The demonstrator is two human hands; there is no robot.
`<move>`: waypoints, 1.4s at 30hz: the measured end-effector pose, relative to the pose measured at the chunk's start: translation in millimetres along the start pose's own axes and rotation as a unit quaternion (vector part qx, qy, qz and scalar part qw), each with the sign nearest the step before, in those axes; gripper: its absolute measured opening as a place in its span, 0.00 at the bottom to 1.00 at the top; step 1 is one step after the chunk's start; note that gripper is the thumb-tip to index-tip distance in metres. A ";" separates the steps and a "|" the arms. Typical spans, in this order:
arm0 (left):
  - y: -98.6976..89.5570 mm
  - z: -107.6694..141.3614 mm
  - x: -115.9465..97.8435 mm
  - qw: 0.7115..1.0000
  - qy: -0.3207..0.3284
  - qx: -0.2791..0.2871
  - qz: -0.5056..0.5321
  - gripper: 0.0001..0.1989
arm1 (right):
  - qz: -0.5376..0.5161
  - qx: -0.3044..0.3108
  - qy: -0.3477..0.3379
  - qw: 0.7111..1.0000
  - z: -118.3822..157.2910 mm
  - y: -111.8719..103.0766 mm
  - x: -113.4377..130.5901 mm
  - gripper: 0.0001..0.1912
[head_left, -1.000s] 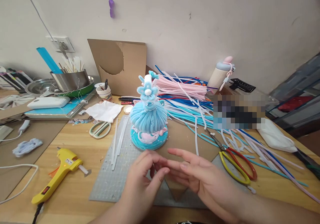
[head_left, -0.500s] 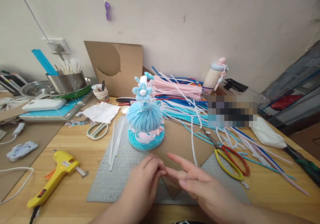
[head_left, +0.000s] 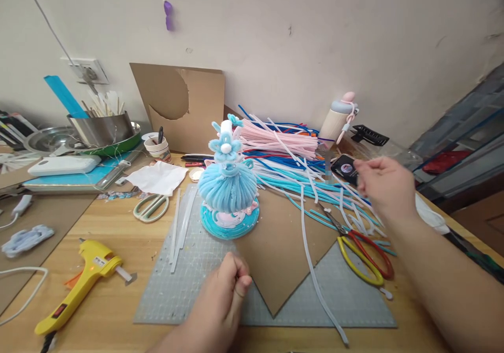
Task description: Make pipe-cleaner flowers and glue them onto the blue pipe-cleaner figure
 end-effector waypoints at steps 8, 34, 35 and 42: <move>-4.1 -6.3 -8.2 0.998 0.005 0.020 -0.053 0.09 | 0.523 0.008 -0.104 0.846 -113.9 -8.6 -45.5 0.17; 3.5 -6.6 -5.8 0.992 -0.025 0.094 -0.080 0.06 | 0.604 -0.030 -0.080 0.793 -113.7 15.1 -81.8 0.33; 3.6 -6.7 -5.7 0.992 -0.024 0.095 -0.081 0.06 | 0.606 -0.030 -0.082 0.791 -114.8 15.1 -82.7 0.33; 5.1 -6.5 -4.8 0.991 -0.033 0.103 -0.084 0.06 | 0.611 -0.058 -0.097 0.783 -116.5 11.7 -86.7 0.35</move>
Point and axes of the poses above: each hand's wrist, its own z-axis away from the middle knuckle, its own y-axis out of the palm, x = y × z, the point moved 5 cm from there along -z, towards the middle knuckle, and after that the axes turned 10 degrees about y, right-handed, at the moved point
